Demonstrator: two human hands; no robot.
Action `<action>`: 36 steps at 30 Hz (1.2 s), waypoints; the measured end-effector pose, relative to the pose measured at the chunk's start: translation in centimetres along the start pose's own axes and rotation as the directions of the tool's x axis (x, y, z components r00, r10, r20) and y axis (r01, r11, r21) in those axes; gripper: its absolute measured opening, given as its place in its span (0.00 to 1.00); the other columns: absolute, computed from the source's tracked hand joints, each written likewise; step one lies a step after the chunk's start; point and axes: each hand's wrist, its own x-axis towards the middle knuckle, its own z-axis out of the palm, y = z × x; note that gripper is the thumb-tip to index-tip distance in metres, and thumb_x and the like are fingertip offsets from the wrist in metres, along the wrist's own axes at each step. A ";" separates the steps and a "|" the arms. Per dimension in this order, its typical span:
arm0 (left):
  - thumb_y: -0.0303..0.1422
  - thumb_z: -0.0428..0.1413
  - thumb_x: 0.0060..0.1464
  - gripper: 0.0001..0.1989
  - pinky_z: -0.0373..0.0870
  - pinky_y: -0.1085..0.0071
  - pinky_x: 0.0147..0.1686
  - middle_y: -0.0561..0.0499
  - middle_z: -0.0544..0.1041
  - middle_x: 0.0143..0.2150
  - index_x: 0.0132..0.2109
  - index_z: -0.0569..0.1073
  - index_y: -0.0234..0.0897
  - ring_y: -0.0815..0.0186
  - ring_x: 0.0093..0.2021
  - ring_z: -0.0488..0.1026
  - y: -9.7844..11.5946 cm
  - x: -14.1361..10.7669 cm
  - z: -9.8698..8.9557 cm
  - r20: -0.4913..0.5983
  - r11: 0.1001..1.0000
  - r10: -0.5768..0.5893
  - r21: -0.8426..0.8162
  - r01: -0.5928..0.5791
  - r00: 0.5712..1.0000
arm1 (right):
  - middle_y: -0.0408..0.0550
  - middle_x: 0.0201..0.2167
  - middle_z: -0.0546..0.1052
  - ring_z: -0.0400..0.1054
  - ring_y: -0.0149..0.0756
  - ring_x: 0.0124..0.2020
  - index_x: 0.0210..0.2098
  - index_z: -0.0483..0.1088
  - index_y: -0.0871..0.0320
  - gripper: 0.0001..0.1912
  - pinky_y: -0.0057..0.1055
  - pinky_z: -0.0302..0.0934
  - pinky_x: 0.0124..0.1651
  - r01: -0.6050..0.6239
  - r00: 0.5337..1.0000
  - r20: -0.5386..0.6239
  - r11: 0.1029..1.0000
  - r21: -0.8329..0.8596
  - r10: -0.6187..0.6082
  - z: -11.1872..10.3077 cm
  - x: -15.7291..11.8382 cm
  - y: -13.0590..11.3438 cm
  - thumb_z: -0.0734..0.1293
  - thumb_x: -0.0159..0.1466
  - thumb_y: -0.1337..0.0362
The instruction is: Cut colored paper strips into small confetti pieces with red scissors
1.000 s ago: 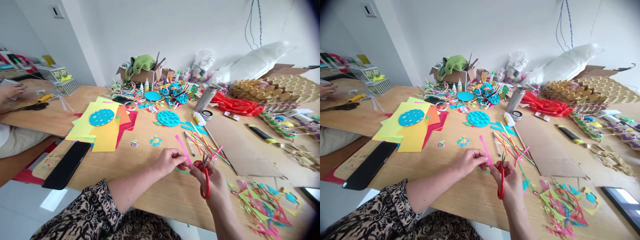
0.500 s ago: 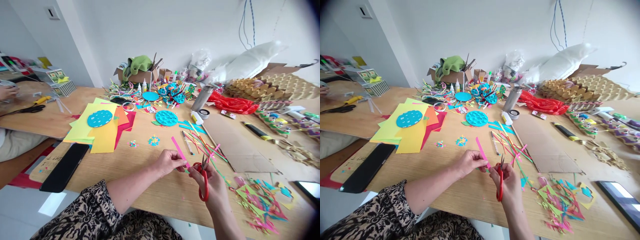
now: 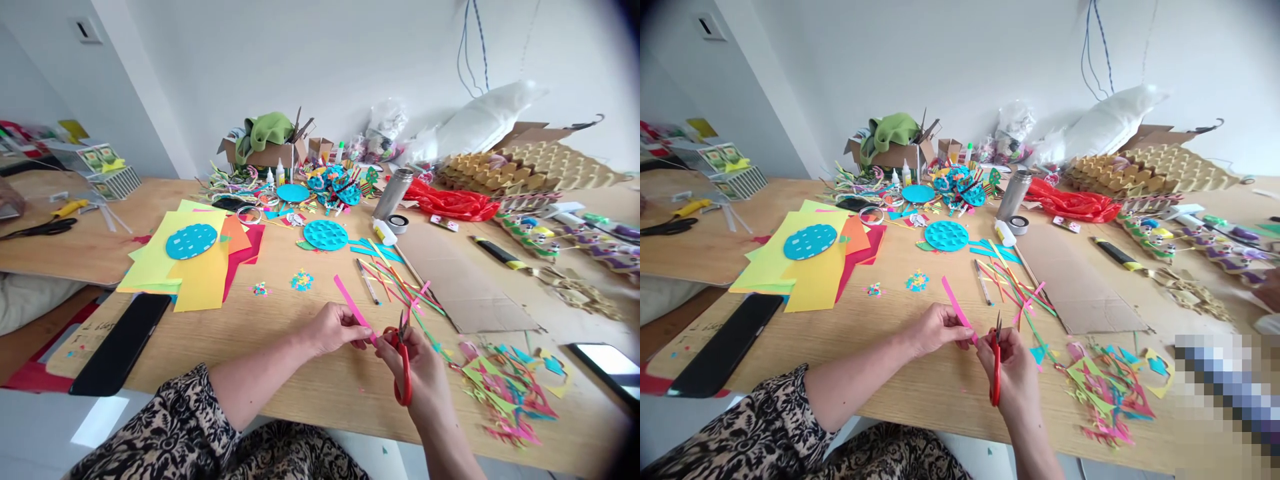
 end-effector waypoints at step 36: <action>0.40 0.61 0.44 0.14 0.69 0.73 0.27 0.48 0.77 0.22 0.28 0.78 0.31 0.69 0.23 0.71 -0.1 -0.2 -0.6 0.030 0.996 -0.008 0.088 0.005 1.000 | 0.40 0.20 0.67 0.61 0.30 0.22 0.22 0.59 0.56 0.17 0.27 0.57 0.26 0.033 0.999 -0.043 0.999 -0.006 -0.033 -0.4 -1.8 0.2 0.73 0.46 0.61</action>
